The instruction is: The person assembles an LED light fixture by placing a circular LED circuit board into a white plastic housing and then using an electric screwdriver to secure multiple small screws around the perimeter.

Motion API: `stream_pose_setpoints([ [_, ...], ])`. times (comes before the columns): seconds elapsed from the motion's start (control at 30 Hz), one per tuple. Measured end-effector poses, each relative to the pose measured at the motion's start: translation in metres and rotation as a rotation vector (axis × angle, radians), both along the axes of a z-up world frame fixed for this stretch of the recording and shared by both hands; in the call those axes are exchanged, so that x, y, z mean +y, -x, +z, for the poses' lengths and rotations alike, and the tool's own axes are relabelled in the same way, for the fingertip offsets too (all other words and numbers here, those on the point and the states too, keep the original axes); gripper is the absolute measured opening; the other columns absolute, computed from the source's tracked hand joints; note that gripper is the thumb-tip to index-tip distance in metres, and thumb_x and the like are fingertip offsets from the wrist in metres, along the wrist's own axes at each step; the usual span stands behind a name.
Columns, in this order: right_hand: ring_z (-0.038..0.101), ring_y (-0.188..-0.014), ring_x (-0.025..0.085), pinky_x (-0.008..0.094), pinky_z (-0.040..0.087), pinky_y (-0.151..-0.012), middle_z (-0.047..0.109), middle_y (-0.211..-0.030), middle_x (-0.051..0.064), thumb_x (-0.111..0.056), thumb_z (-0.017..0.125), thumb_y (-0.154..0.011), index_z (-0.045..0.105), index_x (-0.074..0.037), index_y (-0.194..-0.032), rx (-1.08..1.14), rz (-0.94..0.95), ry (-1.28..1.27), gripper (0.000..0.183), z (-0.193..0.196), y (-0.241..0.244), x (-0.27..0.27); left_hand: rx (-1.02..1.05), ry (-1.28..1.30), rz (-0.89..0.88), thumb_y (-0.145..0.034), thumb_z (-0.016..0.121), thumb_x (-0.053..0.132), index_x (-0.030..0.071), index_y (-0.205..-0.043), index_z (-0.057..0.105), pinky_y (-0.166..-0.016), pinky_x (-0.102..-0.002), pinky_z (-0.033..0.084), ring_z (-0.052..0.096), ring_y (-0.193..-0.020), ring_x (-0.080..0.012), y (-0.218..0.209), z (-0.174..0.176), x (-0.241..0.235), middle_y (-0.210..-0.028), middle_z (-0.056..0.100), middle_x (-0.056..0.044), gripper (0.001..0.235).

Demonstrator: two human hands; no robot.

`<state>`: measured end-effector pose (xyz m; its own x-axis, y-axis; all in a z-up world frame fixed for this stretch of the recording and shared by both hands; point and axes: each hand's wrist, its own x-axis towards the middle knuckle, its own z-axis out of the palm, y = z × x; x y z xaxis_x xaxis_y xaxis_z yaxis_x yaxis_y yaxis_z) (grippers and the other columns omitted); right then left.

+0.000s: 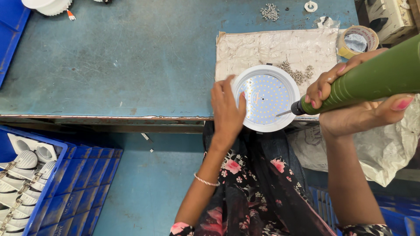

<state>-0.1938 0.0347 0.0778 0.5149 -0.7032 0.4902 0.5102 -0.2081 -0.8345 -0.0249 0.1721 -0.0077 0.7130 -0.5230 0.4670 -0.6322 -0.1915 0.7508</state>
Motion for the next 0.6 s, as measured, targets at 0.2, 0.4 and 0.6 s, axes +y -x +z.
stream_pose_setpoints([
  [0.2,0.047,-0.058,0.023,0.037,0.043,-0.053,0.044,-0.079,0.012,-0.093,0.044,-0.079,0.042,-0.003,-0.105,-0.035,0.095,-0.052,0.094,-0.001,-0.008,0.001,0.300,-0.217,-0.036,-0.097,0.060,0.029,0.015,-0.124,0.070,-0.073,-0.044,0.053,0.072,-0.081,-0.0345,-0.031,-0.002,-0.007,-0.086,0.074,-0.015,0.032],
  [0.4,0.046,-0.057,0.023,0.037,0.042,-0.050,0.046,-0.078,0.013,-0.099,0.052,-0.076,0.041,-0.003,-0.110,0.042,0.047,-0.035,0.102,-0.008,-0.018,0.010,0.216,-0.198,0.042,-0.099,0.055,0.038,0.022,-0.124,0.073,-0.072,-0.044,0.054,0.073,-0.083,-0.0358,-0.028,-0.010,-0.014,-0.088,0.076,-0.015,0.034],
  [0.6,0.045,-0.058,0.023,0.035,0.042,-0.052,0.046,-0.079,0.013,-0.098,0.056,-0.076,0.040,-0.003,-0.112,0.055,0.071,-0.056,0.102,-0.001,-0.023,0.020,0.227,-0.193,0.047,-0.099,0.055,0.038,0.023,-0.123,0.073,-0.073,-0.044,0.055,0.073,-0.083,-0.0359,-0.026,-0.011,-0.014,-0.089,0.076,-0.014,0.033],
])
